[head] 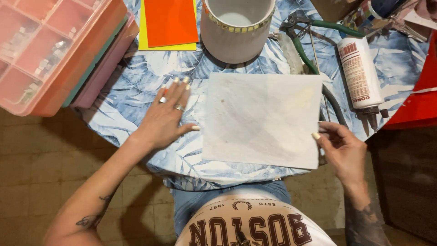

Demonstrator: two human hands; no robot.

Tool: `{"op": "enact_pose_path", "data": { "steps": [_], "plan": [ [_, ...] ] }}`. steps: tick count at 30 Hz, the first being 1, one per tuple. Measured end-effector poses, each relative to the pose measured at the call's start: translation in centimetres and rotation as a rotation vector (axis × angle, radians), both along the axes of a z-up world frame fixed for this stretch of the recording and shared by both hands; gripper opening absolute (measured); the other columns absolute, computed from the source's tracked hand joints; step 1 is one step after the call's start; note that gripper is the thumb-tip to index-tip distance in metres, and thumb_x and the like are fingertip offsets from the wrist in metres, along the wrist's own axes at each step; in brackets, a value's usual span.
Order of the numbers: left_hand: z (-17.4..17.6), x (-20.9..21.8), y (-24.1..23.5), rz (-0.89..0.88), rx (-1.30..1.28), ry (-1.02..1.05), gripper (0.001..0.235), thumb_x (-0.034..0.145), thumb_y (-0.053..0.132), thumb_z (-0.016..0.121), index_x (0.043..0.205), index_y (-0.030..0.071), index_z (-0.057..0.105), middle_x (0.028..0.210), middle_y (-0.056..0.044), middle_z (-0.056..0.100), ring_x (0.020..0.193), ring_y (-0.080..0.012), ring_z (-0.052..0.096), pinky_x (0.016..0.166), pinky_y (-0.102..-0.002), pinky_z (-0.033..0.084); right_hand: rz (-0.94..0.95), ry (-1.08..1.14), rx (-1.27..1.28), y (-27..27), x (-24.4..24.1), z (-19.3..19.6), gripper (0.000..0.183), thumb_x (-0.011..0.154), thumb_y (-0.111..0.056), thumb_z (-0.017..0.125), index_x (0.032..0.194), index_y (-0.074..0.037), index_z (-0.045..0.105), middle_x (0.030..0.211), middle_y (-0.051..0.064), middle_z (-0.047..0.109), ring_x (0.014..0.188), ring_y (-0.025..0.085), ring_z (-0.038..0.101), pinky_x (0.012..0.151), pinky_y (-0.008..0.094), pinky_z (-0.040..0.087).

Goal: Sanding the edges of small decorative tiles and applying adhesive to the back for a mosaic project.

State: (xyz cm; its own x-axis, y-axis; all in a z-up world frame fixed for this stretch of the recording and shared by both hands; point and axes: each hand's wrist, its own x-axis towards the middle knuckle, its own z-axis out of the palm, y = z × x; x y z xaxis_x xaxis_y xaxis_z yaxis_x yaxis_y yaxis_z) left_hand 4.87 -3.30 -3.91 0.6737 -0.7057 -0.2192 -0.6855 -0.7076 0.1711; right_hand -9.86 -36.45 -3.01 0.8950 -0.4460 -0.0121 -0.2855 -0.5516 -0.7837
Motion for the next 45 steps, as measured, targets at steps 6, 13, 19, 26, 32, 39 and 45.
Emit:
{"op": "enact_pose_path", "data": {
  "steps": [6, 13, 19, 26, 32, 39, 45],
  "plan": [
    [-1.7, 0.0, 1.3, 0.067, -0.118, -0.107, 0.086, 0.076, 0.063, 0.035, 0.132, -0.001, 0.021, 0.14, -0.016, 0.015, 0.128, -0.0319, 0.016, 0.104, -0.046, 0.01, 0.078, -0.084, -0.07, 1.7, 1.0, -1.5, 0.026, 0.069, 0.005, 0.067, 0.094, -0.002, 0.063, 0.079, 0.013, 0.062, 0.069, 0.021, 0.06, 0.059, 0.027, 0.049],
    [-1.7, 0.0, 1.2, 0.06, -0.136, -0.131, 0.087, 0.075, 0.065, 0.034, 0.132, -0.001, 0.022, 0.14, -0.017, 0.017, 0.128, -0.0325, 0.016, 0.104, -0.046, 0.011, 0.359, -0.475, -0.943, 0.2, 7.3, 0.0, 0.017, 0.081, -0.013, 0.061, 0.097, -0.01, 0.062, 0.094, 0.006, 0.055, 0.084, 0.025, 0.054, 0.074, 0.033, 0.043],
    [-2.2, 0.1, 1.4, 0.052, -0.149, -0.152, 0.089, 0.074, 0.066, 0.035, 0.132, 0.0, 0.021, 0.14, -0.016, 0.016, 0.128, -0.0326, 0.016, 0.104, -0.047, 0.011, 0.528, -0.416, -1.085, -1.6, 11.8, -2.5, 0.026, 0.085, -0.011, 0.05, 0.108, -0.018, 0.06, 0.123, -0.002, 0.054, 0.119, 0.026, 0.04, 0.096, 0.051, 0.024],
    [-2.2, 0.0, 1.4, 0.067, -0.147, -0.137, 0.09, 0.073, 0.067, 0.035, 0.132, 0.001, 0.022, 0.14, -0.015, 0.017, 0.128, -0.0319, 0.017, 0.104, -0.047, 0.012, 0.555, -0.385, -1.107, -3.3, 12.5, -3.5, 0.028, 0.086, -0.015, 0.049, 0.11, -0.025, 0.06, 0.122, -0.007, 0.055, 0.117, 0.025, 0.045, 0.091, 0.046, 0.037],
    [-2.2, 0.1, 1.5, 0.059, -0.162, -0.146, 0.091, 0.072, 0.068, 0.035, 0.132, 0.0, 0.022, 0.14, -0.016, 0.017, 0.128, -0.0323, 0.017, 0.103, -0.047, 0.013, 0.49, -0.403, -1.264, -7.5, 13.8, -5.7, 0.017, 0.092, -0.025, 0.054, 0.106, -0.027, 0.063, 0.124, -0.012, 0.056, 0.12, 0.019, 0.046, 0.095, 0.036, 0.038],
    [-2.1, -0.1, 2.0, 0.024, -0.145, -0.245, 0.085, 0.079, 0.061, 0.032, 0.134, 0.0, 0.01, 0.141, -0.017, 0.003, 0.129, -0.0341, 0.005, 0.102, -0.048, 0.009, 0.719, -0.319, -0.942, -2.9, 11.6, -1.9, 0.059, 0.062, 0.011, 0.06, 0.119, 0.0, 0.052, 0.135, 0.016, 0.042, 0.13, 0.04, 0.021, 0.091, 0.069, 0.015],
    [-1.5, -2.4, 3.2, 0.301, -0.342, -0.325, 0.075, 0.088, 0.047, 0.043, 0.136, 0.001, 0.007, 0.141, -0.017, -0.001, 0.132, -0.0377, 0.001, 0.107, -0.052, 0.004, 0.868, -0.593, -0.678, 5.8, 11.4, 0.1, 0.032, 0.074, 0.007, 0.051, 0.106, 0.011, 0.052, 0.103, 0.03, 0.054, 0.095, 0.04, 0.054, 0.09, 0.045, 0.044]
  ]
}}
